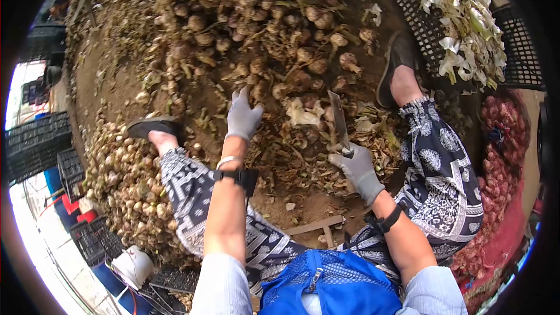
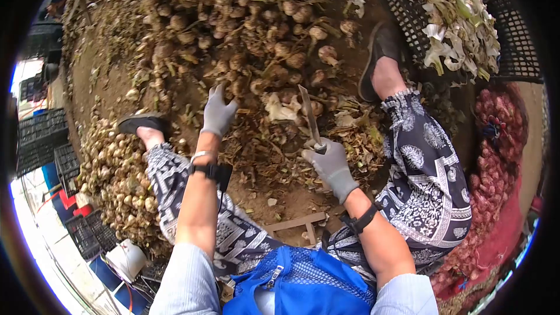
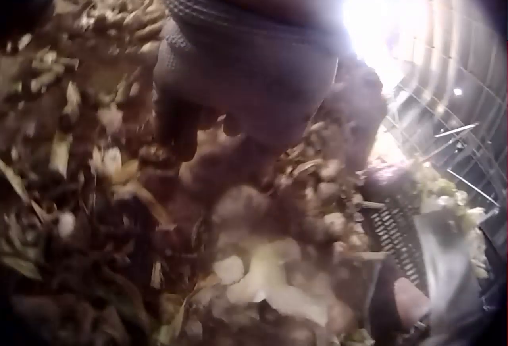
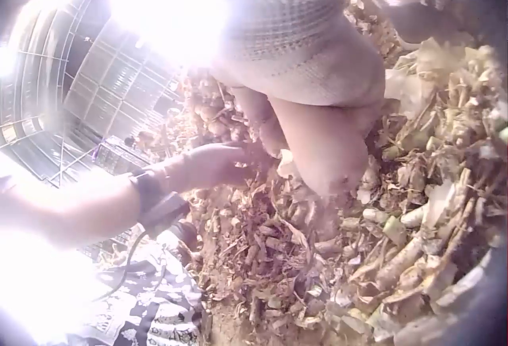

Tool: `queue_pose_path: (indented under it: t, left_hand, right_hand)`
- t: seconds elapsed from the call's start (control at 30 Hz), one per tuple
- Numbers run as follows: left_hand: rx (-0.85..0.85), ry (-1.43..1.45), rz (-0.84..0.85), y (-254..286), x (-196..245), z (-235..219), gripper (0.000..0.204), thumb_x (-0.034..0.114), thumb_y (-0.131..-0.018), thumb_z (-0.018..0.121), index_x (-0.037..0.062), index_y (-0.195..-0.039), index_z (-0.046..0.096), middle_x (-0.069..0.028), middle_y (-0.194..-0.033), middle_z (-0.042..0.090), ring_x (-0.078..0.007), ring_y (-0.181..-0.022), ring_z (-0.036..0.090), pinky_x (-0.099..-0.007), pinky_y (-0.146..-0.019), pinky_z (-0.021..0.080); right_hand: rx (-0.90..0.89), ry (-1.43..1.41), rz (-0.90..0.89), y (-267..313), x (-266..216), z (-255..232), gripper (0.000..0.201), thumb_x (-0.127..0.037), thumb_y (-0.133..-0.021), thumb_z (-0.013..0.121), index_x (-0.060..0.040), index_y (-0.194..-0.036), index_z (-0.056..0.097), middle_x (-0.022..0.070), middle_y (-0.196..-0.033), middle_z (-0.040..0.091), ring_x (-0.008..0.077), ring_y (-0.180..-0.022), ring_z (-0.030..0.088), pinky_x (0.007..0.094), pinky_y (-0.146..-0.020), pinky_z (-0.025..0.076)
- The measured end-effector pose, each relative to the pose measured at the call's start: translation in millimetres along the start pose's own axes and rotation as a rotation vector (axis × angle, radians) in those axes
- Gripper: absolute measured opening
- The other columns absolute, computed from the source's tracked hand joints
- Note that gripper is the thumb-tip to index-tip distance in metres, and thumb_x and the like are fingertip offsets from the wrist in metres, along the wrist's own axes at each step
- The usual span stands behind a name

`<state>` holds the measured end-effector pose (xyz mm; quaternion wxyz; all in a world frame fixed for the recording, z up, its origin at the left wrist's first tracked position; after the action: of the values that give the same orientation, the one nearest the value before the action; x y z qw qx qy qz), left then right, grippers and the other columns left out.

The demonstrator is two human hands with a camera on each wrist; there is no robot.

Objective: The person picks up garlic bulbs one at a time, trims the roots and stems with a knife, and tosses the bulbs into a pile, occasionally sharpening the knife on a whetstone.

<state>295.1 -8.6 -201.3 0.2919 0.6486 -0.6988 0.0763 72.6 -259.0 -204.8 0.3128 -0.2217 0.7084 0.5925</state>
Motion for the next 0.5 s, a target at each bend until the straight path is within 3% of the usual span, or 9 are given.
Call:
queue_pose_path:
  t: [0.03, 0.07, 0.13, 0.2, 0.27, 0.33, 0.4, 0.43, 0.5]
  left_hand:
    - [-0.072, -0.062, -0.117, -14, -4, 24, 0.069, 0.022, -0.081, 0.066, 0.0046, -0.143, 0.043, -0.029, -0.145, 0.043, -0.0446, -0.126, 0.051, -0.0456, -0.104, 0.045]
    - [-0.09, -0.055, -0.111, -19, -3, 40, 0.069, 0.022, -0.081, 0.066, 0.0046, -0.143, 0.043, -0.029, -0.145, 0.043, -0.0446, -0.126, 0.051, -0.0456, -0.104, 0.045]
    - [-0.037, 0.047, -0.242, -17, -4, 45, 0.073, 0.023, -0.078, 0.068, 0.0038, -0.143, 0.041, -0.0294, -0.149, 0.039, -0.0456, -0.124, 0.052, -0.0464, -0.105, 0.045]
    - [0.006, 0.024, -0.248, -4, -18, 55, 0.074, 0.024, -0.075, 0.072, 0.0011, -0.14, 0.045, -0.029, -0.144, 0.045, -0.0454, -0.121, 0.055, -0.046, -0.101, 0.047]
    - [-0.051, 0.316, -0.088, 19, -20, 61, 0.074, 0.028, -0.072, 0.076, -0.0018, -0.135, 0.05, -0.0276, -0.136, 0.054, -0.0419, -0.117, 0.059, -0.0429, -0.099, 0.049]
    - [-0.139, 0.434, -0.094, 65, 13, 39, 0.079, 0.033, -0.072, 0.077, -0.0055, -0.136, 0.05, -0.0237, -0.124, 0.063, -0.0328, -0.114, 0.062, -0.0381, -0.101, 0.047]
    - [-0.224, 0.64, -0.097, 111, 38, 34, 0.075, 0.028, -0.074, 0.075, -0.0013, -0.138, 0.049, -0.0166, -0.123, 0.065, -0.026, -0.114, 0.063, -0.0369, -0.104, 0.046]
    - [-0.297, 0.72, -0.076, 131, 54, 31, 0.079, 0.031, -0.076, 0.084, 0.0003, -0.139, 0.049, -0.0105, -0.126, 0.063, -0.0189, -0.117, 0.059, -0.0337, -0.103, 0.047]
    - [-0.315, 1.08, -0.112, 167, 85, 27, 0.068, 0.022, -0.082, 0.077, 0.0035, -0.14, 0.048, -0.0081, -0.126, 0.062, -0.0185, -0.117, 0.059, -0.0328, -0.1, 0.049]
  right_hand:
    - [0.017, -0.061, -0.002, -2, -1, 0, 0.022, -0.011, -0.081, 0.076, -0.0007, -0.1, 0.07, -0.0015, -0.078, 0.066, 0.0067, -0.068, 0.057, 0.0241, -0.062, 0.046]
    - [0.03, -0.121, -0.008, -3, -3, 1, 0.023, -0.012, -0.082, 0.076, -0.0004, -0.101, 0.07, -0.0014, -0.079, 0.066, 0.0066, -0.068, 0.057, 0.0238, -0.062, 0.046]
    - [0.033, -0.066, 0.0, -5, -10, 3, 0.024, -0.01, -0.082, 0.076, -0.0005, -0.103, 0.07, -0.0016, -0.079, 0.066, 0.0066, -0.069, 0.057, 0.0244, -0.062, 0.047]
    - [0.003, -0.112, -0.021, -3, -16, 12, 0.023, -0.009, -0.083, 0.075, -0.0004, -0.103, 0.069, -0.0016, -0.08, 0.066, 0.0063, -0.07, 0.057, 0.0242, -0.063, 0.047]
    - [-0.032, -0.063, -0.015, -4, -13, 18, 0.024, -0.01, -0.085, 0.075, -0.001, -0.106, 0.07, -0.0007, -0.082, 0.068, 0.0064, -0.072, 0.059, 0.0243, -0.065, 0.049]
    - [-0.004, -0.237, -0.062, -2, -16, 22, 0.027, -0.012, -0.087, 0.075, -0.0024, -0.111, 0.07, -0.0001, -0.087, 0.07, 0.0065, -0.076, 0.061, 0.0239, -0.068, 0.05]
    - [-0.047, -0.321, -0.043, 1, -22, 27, 0.029, -0.014, -0.089, 0.076, -0.0039, -0.115, 0.07, 0.0002, -0.094, 0.071, 0.0073, -0.082, 0.063, 0.024, -0.071, 0.052]
    - [-0.077, -0.352, -0.044, 9, -37, 32, 0.029, -0.015, -0.089, 0.076, -0.0044, -0.116, 0.07, 0.0001, -0.097, 0.071, 0.0076, -0.085, 0.063, 0.0245, -0.073, 0.052]
    - [-0.154, -0.475, -0.111, 20, -51, 46, 0.029, -0.016, -0.09, 0.076, -0.0055, -0.116, 0.07, -0.0001, -0.101, 0.07, 0.0086, -0.088, 0.063, 0.0265, -0.076, 0.054]
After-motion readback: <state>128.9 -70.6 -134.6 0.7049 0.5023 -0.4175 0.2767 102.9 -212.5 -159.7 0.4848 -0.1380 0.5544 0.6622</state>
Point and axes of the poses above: each hand's wrist, its own y-axis away from the middle knuckle, its own z-axis out of the palm, x = y × z, the point moved 8 cm from there along -y, towards the middle knuckle
